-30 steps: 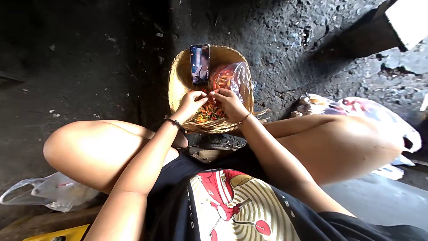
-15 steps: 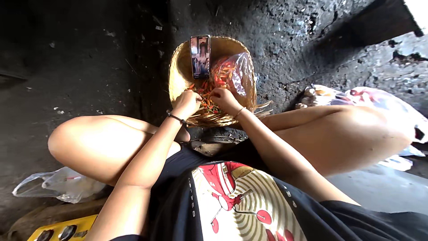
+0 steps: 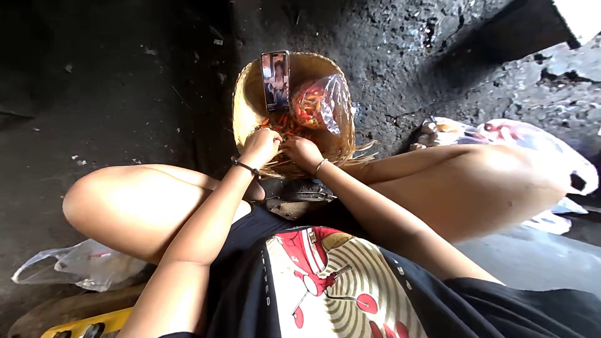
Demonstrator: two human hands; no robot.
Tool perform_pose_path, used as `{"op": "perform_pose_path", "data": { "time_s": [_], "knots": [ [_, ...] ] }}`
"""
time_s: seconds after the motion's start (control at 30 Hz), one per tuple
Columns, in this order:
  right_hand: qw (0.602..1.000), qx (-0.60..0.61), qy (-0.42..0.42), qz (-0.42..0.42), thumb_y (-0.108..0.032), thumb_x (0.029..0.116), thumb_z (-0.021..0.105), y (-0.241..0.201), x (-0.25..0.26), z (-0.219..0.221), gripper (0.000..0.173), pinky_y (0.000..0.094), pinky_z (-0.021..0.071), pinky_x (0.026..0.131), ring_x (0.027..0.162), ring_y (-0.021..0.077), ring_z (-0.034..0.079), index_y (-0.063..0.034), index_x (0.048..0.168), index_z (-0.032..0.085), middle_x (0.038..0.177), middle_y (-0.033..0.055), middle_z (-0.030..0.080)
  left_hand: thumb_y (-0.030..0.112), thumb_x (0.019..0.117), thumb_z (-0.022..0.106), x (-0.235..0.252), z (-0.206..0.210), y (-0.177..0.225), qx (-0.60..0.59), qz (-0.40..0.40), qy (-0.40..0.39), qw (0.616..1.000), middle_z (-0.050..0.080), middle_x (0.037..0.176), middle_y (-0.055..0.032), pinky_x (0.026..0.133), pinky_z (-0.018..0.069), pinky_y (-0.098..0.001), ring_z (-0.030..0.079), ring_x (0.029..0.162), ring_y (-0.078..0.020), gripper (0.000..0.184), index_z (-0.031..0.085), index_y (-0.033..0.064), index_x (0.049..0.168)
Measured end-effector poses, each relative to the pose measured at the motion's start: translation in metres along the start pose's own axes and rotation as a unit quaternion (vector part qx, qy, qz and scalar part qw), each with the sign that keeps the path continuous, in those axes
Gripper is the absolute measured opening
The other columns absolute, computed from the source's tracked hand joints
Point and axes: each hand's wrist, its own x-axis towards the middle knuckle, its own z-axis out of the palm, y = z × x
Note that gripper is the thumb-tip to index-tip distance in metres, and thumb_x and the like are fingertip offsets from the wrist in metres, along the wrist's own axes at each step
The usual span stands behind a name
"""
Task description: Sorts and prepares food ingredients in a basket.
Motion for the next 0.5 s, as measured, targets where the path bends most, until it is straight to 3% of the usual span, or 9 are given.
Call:
{"op": "perform_pose_path", "data": {
  "time_s": [0.13,0.3,0.5],
  "knots": [
    [1.000,-0.004,-0.007,-0.001,-0.018,0.1028,0.057,0.002,0.003,0.003,0.025,0.0588,0.0514,0.098,0.115,0.0374,0.066,-0.0005,0.112,0.071,0.120,0.0200,0.069,0.017,0.1059,0.052,0.000,0.001,-0.001,-0.001,-0.003,0.001,1.000,0.069,0.126,-0.0164,0.102,0.0487,-0.0580,0.064,0.121,-0.0341,0.028,0.073,0.0100,0.123],
    [0.999,0.046,0.009,0.019,-0.026,0.0926,0.072,0.001,0.002,-0.010,0.031,0.0610,0.0523,0.092,0.107,0.0391,0.067,0.0020,0.106,0.071,0.109,0.0221,0.070,0.012,0.1060,0.050,0.006,0.006,-0.006,-0.010,0.048,0.007,0.999,0.066,0.133,-0.0180,0.107,0.0465,-0.0558,0.062,0.126,-0.0349,0.031,0.070,0.0085,0.129],
    [0.998,0.057,0.014,0.026,-0.028,0.0964,0.068,-0.003,-0.002,-0.034,0.031,0.0601,0.0529,0.092,0.104,0.0374,0.068,0.0011,0.107,0.072,0.107,0.0204,0.071,0.005,0.1001,0.057,0.008,0.011,-0.008,-0.014,0.065,-0.021,0.998,0.063,0.139,-0.0197,0.112,0.0432,-0.0568,0.059,0.131,-0.0367,0.041,0.061,0.0056,0.141]
  ]
}}
